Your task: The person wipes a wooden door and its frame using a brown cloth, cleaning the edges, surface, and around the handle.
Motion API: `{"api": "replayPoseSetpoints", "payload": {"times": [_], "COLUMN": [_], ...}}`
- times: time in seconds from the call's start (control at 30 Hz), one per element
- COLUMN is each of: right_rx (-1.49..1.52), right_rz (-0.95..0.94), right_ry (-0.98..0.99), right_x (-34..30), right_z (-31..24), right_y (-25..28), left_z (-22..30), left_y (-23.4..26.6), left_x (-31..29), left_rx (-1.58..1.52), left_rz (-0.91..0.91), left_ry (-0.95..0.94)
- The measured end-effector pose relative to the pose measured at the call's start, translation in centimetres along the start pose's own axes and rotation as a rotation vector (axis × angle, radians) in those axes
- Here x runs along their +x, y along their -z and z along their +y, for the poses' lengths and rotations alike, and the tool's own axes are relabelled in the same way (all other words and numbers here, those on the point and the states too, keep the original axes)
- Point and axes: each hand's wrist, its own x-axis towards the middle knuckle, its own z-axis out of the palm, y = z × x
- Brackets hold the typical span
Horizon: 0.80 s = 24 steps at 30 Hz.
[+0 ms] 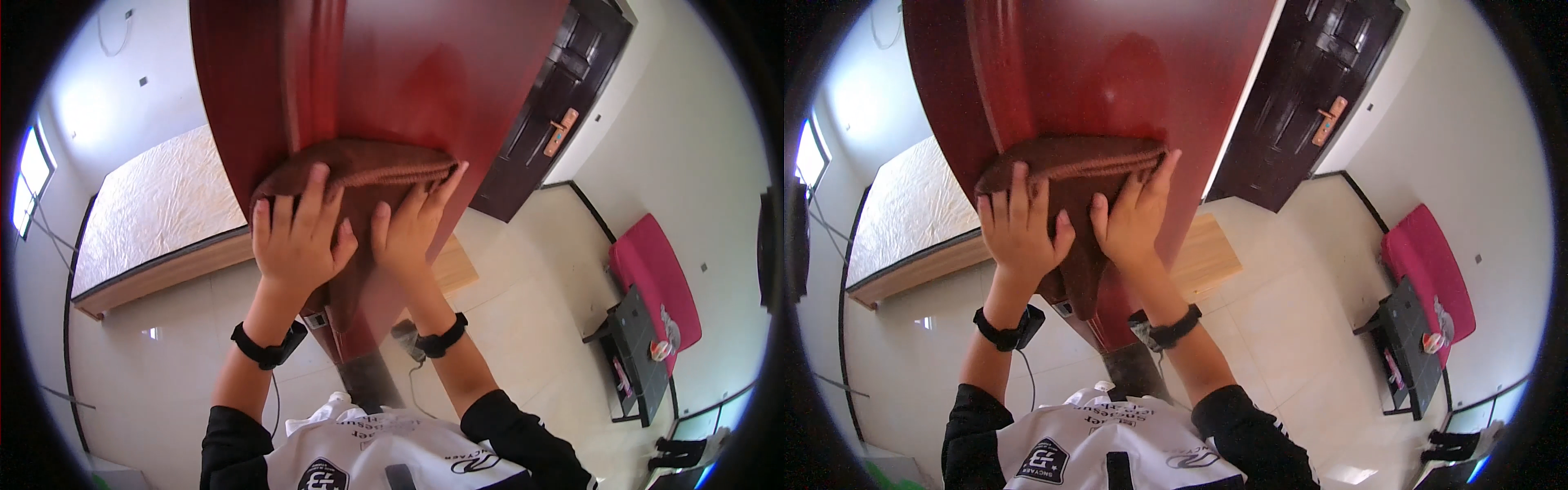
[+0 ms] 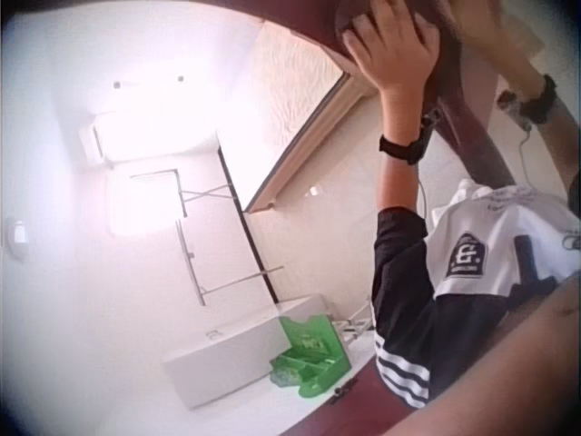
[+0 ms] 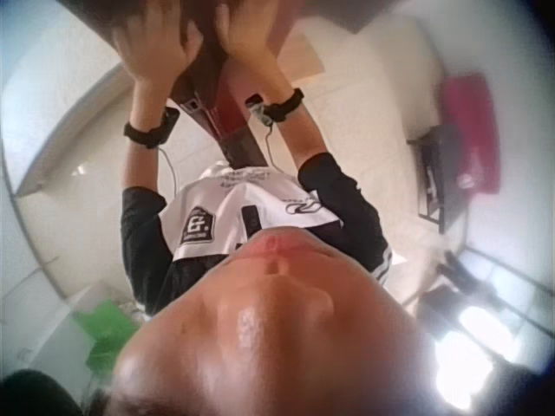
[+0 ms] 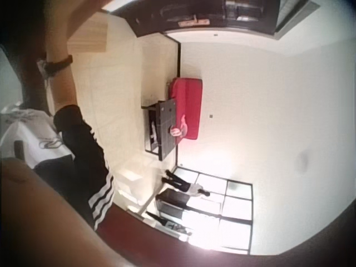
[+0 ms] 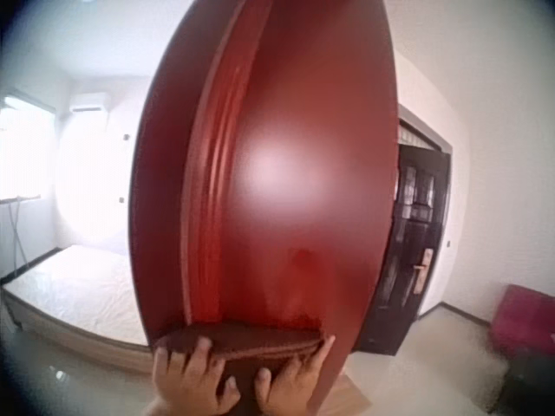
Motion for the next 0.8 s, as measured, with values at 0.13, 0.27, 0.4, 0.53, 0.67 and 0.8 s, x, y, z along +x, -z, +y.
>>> {"api": "replayPoseSetpoints", "payload": {"times": [0.13, 0.27, 0.4, 0.53, 0.67, 0.8], "right_rx": [0.043, 0.058, 0.084, 0.066, -0.014, -0.03], "right_rz": [-0.018, -0.078, -0.134, -0.189, -0.045, 0.024], "right_ry": [-0.052, -0.071, -0.045, 0.043, 0.099, 0.137], "right_x": [-1.5, -4.0, -4.8, -1.8, 4.1, 6.5], "right_z": [-0.3, -0.2, -0.8, -0.7, 1.1, 2.0], "right_y": [0.2, 0.5, 1.5, 3.6, 5.7, 6.1], "left_z": [0.1, 0.6, 0.5, 1.1, 4.5, 5.9], "left_y": [0.2, -0.2, -1.0, 0.4, 0.9, -2.0], "left_x": [-1.8, -4.5, -8.8, -6.1, 2.5, 3.9], "left_rx": [-0.006, -0.008, -0.032, -0.022, -0.171, 0.009], "left_rz": [0.011, -0.078, -0.108, -0.214, -0.269, -0.189], "left_ry": [-0.062, -0.153, -0.243, -0.281, -0.117, -0.132]}}
